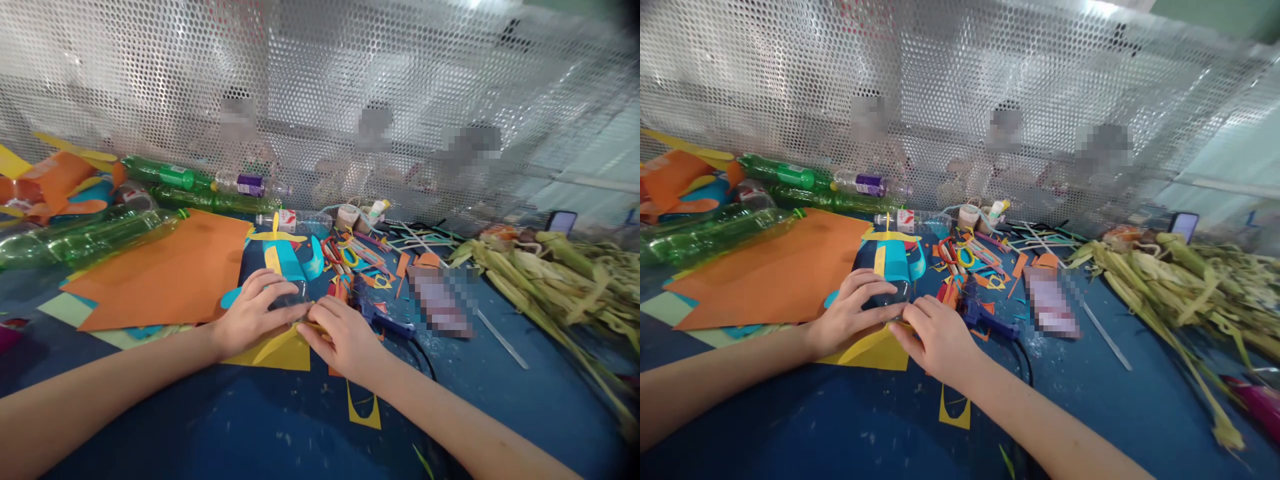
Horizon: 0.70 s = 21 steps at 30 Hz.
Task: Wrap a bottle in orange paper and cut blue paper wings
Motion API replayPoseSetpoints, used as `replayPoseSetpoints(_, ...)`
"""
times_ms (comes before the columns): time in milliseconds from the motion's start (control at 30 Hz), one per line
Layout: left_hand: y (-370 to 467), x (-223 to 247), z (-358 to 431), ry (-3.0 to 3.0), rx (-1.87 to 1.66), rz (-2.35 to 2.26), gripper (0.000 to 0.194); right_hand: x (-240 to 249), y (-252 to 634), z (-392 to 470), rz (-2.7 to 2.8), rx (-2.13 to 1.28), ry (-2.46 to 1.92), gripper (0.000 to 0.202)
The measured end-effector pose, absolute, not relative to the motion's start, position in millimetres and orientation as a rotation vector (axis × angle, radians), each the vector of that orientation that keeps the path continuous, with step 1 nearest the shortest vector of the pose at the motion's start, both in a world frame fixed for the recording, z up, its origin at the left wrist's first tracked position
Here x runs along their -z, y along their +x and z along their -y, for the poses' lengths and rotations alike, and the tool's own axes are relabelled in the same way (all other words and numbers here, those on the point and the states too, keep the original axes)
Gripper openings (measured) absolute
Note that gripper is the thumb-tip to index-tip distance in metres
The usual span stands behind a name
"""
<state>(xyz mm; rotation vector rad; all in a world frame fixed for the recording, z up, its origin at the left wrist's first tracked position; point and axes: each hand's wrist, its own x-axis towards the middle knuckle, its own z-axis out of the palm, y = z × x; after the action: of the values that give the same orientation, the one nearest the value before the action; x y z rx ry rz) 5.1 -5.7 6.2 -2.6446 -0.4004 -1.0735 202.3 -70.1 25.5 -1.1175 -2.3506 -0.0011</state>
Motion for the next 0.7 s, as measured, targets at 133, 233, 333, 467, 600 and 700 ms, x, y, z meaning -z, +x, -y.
replayPoseSetpoints(133,5,-6,6,-2.646,1.067,0.401,0.024,-24,201,72,2.315,-0.097,-1.157,0.024)
replayPoseSetpoints(233,6,-7,6,-2.665,1.051,0.39,0.023,-23,200,73,2.266,-0.209,-1.196,0.021)
replayPoseSetpoints(333,5,-7,6,-2.67,1.05,0.389,0.026,-23,202,72,2.236,-0.302,-1.209,0.022)
replayPoseSetpoints(467,2,-7,8,-2.654,1.017,0.43,0.034,-26,207,70,2.213,-0.366,-1.225,0.027)
replayPoseSetpoints(600,-1,-12,10,-2.679,0.988,0.478,0.039,-32,210,68,2.161,-0.422,-1.225,0.025)
replayPoseSetpoints(700,-2,-17,11,-2.72,1.039,0.494,0.041,-35,210,68,2.155,-0.453,-1.202,0.02)
